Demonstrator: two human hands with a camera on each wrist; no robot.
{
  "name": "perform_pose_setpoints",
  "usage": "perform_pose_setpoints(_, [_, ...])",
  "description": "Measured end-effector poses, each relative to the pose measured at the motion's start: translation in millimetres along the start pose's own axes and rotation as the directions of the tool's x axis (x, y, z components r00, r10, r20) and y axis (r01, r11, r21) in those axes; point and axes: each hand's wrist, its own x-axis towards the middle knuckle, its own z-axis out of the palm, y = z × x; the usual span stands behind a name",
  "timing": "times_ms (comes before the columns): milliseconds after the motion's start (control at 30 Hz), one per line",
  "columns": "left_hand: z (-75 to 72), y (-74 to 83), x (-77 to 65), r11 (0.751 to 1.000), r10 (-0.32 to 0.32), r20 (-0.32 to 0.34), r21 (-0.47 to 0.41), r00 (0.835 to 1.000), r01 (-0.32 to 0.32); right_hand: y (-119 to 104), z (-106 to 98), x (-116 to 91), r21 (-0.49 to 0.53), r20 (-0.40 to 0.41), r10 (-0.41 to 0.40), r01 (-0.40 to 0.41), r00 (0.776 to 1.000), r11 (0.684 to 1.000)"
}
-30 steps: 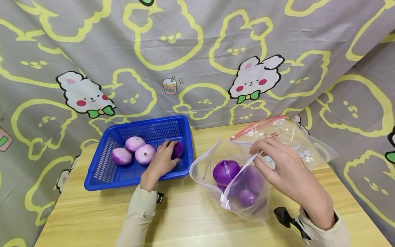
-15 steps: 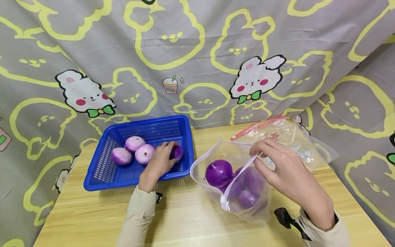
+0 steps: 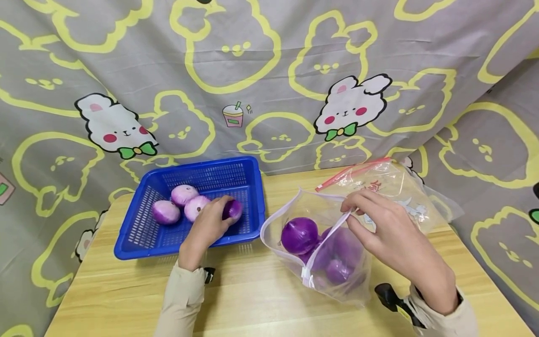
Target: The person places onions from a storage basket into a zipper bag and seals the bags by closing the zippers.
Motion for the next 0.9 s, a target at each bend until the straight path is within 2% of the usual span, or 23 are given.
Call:
perform_pose_setpoints(267, [-1.8,-1.1,-4.0,0.999,-0.033,-0.033,0.032,0.999,0.034,-1,1,0,0.006,0.006,0.008,-0.008,1.0,1.0])
perform_pose_setpoints(567, [-6.6,-1.1,-5.7,1.0,0.005,-0.098,0.001,0.995,-0.005,0,-4,-1,0.024,0.022,0.011,-0.012,1.0,1.0])
perform_pose_setpoints(900, [-18.6,1.7,-8.9,1.0,0.012,-0.123,-0.015,0.992,-0.014,1,-2,0,0.013,0.012,0.001,-0.001,1.0,1.0])
